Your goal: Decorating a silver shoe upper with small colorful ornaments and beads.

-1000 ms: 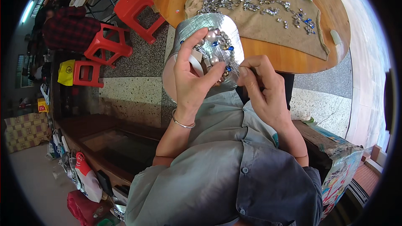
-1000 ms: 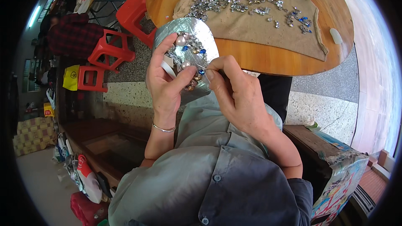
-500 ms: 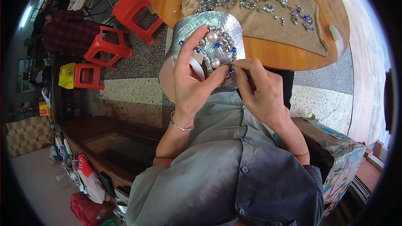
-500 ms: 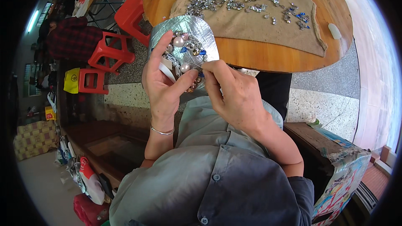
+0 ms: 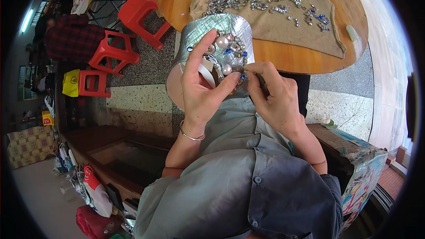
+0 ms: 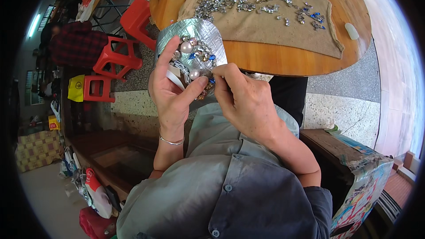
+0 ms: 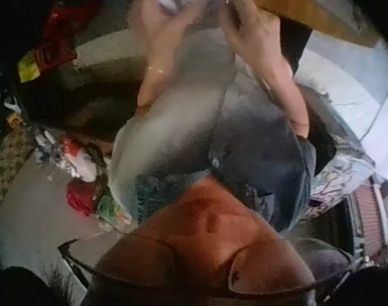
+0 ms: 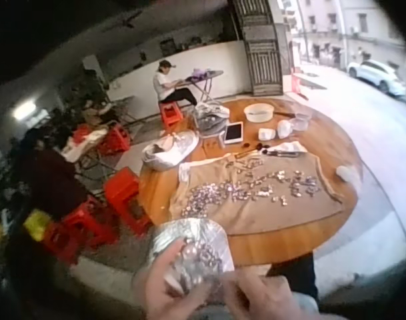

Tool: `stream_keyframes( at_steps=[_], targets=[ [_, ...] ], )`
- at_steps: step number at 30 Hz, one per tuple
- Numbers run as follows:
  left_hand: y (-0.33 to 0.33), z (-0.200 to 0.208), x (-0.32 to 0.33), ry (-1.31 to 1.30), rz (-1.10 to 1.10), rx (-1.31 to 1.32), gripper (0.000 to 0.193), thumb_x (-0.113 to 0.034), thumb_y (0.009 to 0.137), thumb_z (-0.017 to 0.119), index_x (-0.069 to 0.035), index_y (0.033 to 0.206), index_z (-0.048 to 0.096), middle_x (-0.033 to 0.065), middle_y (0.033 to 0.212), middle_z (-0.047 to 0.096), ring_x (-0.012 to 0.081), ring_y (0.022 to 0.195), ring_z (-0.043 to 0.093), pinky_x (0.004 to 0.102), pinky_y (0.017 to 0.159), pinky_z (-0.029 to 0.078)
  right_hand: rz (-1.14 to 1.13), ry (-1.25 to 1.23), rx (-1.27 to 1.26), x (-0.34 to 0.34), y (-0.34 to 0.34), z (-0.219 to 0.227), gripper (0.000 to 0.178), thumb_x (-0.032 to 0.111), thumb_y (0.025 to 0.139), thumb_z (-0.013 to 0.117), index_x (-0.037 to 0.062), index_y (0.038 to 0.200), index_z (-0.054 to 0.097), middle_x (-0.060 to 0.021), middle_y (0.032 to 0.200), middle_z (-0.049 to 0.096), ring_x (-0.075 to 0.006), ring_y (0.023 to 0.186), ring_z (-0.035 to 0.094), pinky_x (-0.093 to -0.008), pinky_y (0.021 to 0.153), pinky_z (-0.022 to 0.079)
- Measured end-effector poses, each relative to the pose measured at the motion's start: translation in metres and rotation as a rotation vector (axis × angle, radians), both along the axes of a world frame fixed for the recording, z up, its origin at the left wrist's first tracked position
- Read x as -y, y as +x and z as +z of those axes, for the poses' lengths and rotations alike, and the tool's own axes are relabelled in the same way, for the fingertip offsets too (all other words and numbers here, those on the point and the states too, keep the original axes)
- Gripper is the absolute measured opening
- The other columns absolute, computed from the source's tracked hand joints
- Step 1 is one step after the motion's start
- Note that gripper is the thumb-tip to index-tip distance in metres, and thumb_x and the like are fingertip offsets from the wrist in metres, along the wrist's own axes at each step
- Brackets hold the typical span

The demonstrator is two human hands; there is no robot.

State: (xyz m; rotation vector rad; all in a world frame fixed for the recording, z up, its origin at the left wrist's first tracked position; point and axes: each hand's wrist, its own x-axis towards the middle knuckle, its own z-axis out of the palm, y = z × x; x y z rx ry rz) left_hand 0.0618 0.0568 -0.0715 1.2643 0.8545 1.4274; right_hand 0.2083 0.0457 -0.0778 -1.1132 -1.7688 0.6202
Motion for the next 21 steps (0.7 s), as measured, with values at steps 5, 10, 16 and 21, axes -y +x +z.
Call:
stream_keyframes(
  at_steps=[5,10,16,21],
  targets=[
    [0.002,0.001,0.001,-0.018,-0.004,0.005,0.065,0.014,0.069,0.059,0.000,0.127,0.035,0.0105,0.114,0.049,0.0150,0.096,0.054,0.0239,0.079,0.048,0.003,0.001,0.013,-0.001,0.002,-0.001,0.013,-0.002,0.077,0.057,0.0017,0.090,0.054,-0.0084,0.057,0.053,-0.0136,0.043,0.052,-0.0252,0.043,0.039],
    [0.011,-0.016,0.002,0.094,0.118,-0.223,0.058,0.012,0.069,0.059,0.000,0.124,0.042,0.0100,0.113,0.052,0.0134,0.094,0.055,0.0229,0.075,0.048,-0.007,-0.008,0.065,-0.004,0.009,-0.005,0.012,-0.002,0.078,0.057,0.0012,0.088,0.052,-0.0099,0.058,0.053,-0.0150,0.045,0.053,-0.0261,0.044,0.040],
    [0.023,-0.024,0.003,0.318,0.167,-0.440,0.052,0.012,0.070,0.061,0.000,0.118,0.047,0.0100,0.112,0.053,0.0147,0.096,0.054,0.0248,0.080,0.046,-0.025,-0.039,-0.009,-0.014,0.010,-0.011,0.011,-0.001,0.080,0.055,0.0002,0.090,0.050,-0.0109,0.061,0.054,-0.0150,0.050,0.056,-0.0264,0.047,0.042],
    [0.019,-0.011,0.000,0.373,0.159,-0.534,0.053,0.011,0.069,0.063,0.000,0.119,0.047,0.0100,0.115,0.050,0.0141,0.098,0.052,0.0242,0.081,0.045,-0.063,-0.094,-0.209,-0.014,0.001,-0.007,0.013,0.001,0.082,0.054,0.0004,0.093,0.046,-0.0111,0.065,0.056,-0.0161,0.054,0.058,-0.0259,0.048,0.043]
  ],
)
